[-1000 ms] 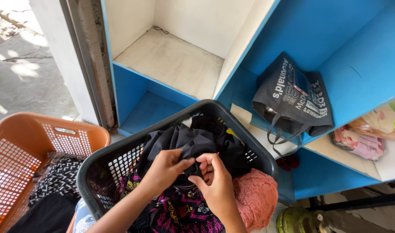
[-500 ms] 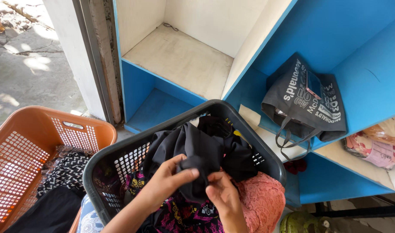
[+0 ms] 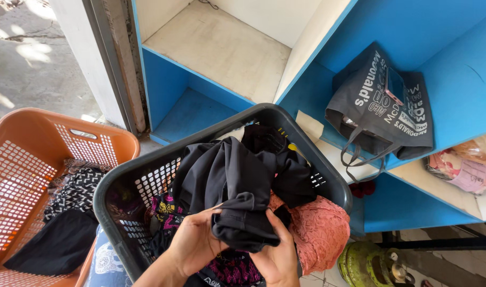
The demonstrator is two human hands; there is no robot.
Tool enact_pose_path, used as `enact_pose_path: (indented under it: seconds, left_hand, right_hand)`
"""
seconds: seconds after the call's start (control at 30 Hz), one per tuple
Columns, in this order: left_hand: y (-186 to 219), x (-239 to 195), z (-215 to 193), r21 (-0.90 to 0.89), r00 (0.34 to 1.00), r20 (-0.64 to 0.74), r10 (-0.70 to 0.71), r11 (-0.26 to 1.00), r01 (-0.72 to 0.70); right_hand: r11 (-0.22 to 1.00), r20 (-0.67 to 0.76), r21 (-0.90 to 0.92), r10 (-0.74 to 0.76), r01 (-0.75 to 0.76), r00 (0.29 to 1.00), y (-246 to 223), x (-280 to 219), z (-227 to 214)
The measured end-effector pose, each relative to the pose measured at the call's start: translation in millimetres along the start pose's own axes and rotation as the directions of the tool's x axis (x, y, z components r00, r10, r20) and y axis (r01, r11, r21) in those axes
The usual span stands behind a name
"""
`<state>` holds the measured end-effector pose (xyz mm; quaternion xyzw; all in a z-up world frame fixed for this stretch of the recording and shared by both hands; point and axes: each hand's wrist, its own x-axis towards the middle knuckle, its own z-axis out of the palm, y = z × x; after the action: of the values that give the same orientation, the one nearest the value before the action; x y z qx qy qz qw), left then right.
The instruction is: The person sits on the floor and folds a black garment by hand, smoothing and aligning the fabric before placing it into a black laundry basket. The person continues to handle and fold additional dark-colored clothing items from the basket.
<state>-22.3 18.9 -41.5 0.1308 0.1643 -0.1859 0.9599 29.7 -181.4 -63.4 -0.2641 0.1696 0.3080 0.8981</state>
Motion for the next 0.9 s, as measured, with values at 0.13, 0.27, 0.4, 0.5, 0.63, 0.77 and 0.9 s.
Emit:
enact_pose_path:
  seconds: [0.13,0.27,0.4,0.5,0.63,0.77,0.9]
  left_hand:
    - [8,-10,7,0.274,0.996,0.060,0.063,0.959,-0.077]
    - [0,-14,-7,0.601,0.995,0.042,0.087,0.794,-0.095]
    - [-7,-5,-11,0.839,0.979,0.182,0.089,0.506,-0.202]
    - [1,-3,-10,0.844,0.746,0.520,0.416,-0.381,-0.377]
    - [20,30,-10,0.558,0.478,0.692,0.541,-0.821,0.122]
    - [36,64,-20,0.665,0.784,0.297,0.545,-0.707,0.239]
    - [45,57,-14,0.808,0.792,0.450,0.412,-0.565,-0.165]
  right_hand:
    - [0.878,0.035,-0.317,-0.366,0.358,0.930,5,1,-2]
    - [0.002,0.493,-0.754,-0.658,0.656,0.569,9,-27,11]
    - [-0.376,0.583,-0.811,-0.459,0.447,0.671,11,-23,23]
    - [-0.222,0.481,-0.874,-0.519,0.432,0.707,-8,-24,18]
    - [0.002,0.390,-0.865,-0.627,0.502,0.674,-39,-36,12]
    - [0.035,0.340,-0.816,-0.778,0.577,0.528,-71,-56,17]
    - [-0.310,0.488,-0.823,-0.814,0.476,0.315,-83,-79,33]
